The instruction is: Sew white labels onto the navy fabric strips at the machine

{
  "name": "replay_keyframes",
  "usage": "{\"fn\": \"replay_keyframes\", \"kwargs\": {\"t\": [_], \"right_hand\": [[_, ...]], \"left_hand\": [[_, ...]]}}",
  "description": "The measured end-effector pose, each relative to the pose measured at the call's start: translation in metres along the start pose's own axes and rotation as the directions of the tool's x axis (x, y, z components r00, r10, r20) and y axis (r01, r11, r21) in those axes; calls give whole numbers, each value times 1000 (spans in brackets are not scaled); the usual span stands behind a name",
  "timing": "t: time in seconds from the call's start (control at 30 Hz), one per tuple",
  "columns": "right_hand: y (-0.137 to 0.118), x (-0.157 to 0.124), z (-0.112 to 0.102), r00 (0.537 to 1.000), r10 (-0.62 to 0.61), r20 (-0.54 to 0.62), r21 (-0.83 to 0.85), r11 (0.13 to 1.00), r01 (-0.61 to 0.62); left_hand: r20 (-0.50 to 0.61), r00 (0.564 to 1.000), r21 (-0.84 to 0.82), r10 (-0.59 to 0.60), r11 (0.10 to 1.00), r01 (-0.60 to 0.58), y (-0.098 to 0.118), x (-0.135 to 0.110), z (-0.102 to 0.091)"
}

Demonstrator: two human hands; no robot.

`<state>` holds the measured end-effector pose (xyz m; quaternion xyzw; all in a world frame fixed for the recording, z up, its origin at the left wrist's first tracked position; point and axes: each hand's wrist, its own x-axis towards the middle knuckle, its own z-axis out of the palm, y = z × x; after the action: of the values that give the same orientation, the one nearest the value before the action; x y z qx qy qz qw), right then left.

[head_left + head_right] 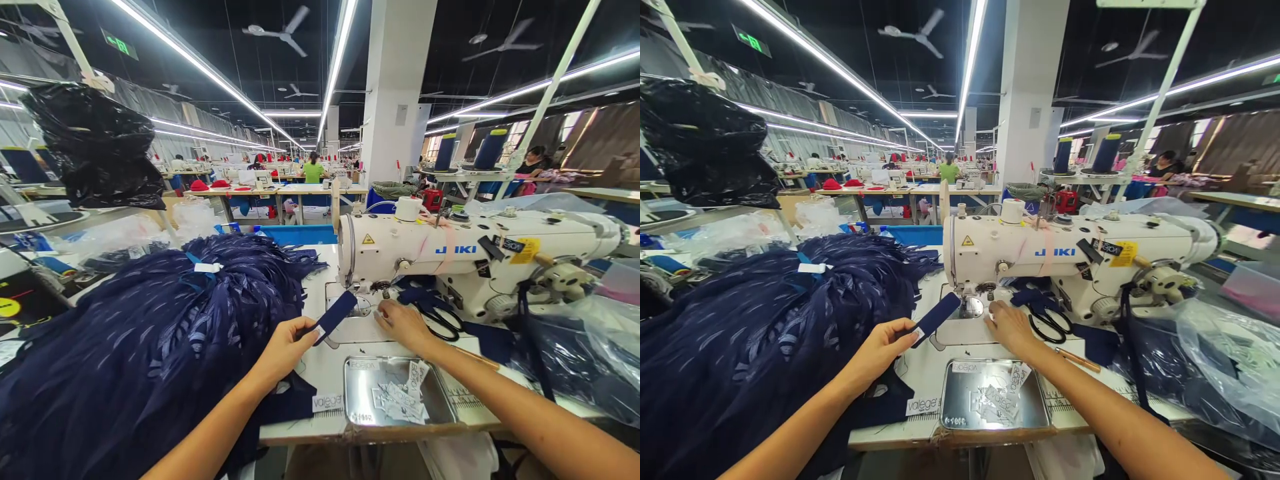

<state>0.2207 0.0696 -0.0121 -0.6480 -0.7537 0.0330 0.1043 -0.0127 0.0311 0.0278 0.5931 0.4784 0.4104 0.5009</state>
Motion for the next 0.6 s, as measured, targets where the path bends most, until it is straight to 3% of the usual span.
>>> {"fn": "replay_keyframes", "kwargs": {"t": [0.17, 0.33, 0.6], "right_hand": [[11, 21, 9, 997, 82, 9, -97, 992, -81], [8, 31, 13, 998, 20, 58, -113, 993, -14], [20, 36, 7, 988, -13, 154, -1, 1000, 14]], "left_hand": [[-110, 993, -147, -45, 989, 29, -13, 4, 1], [-192, 980, -326, -46, 945, -19, -27, 6, -3], [-265, 963, -371, -53, 927, -51, -29, 4, -4]]}}
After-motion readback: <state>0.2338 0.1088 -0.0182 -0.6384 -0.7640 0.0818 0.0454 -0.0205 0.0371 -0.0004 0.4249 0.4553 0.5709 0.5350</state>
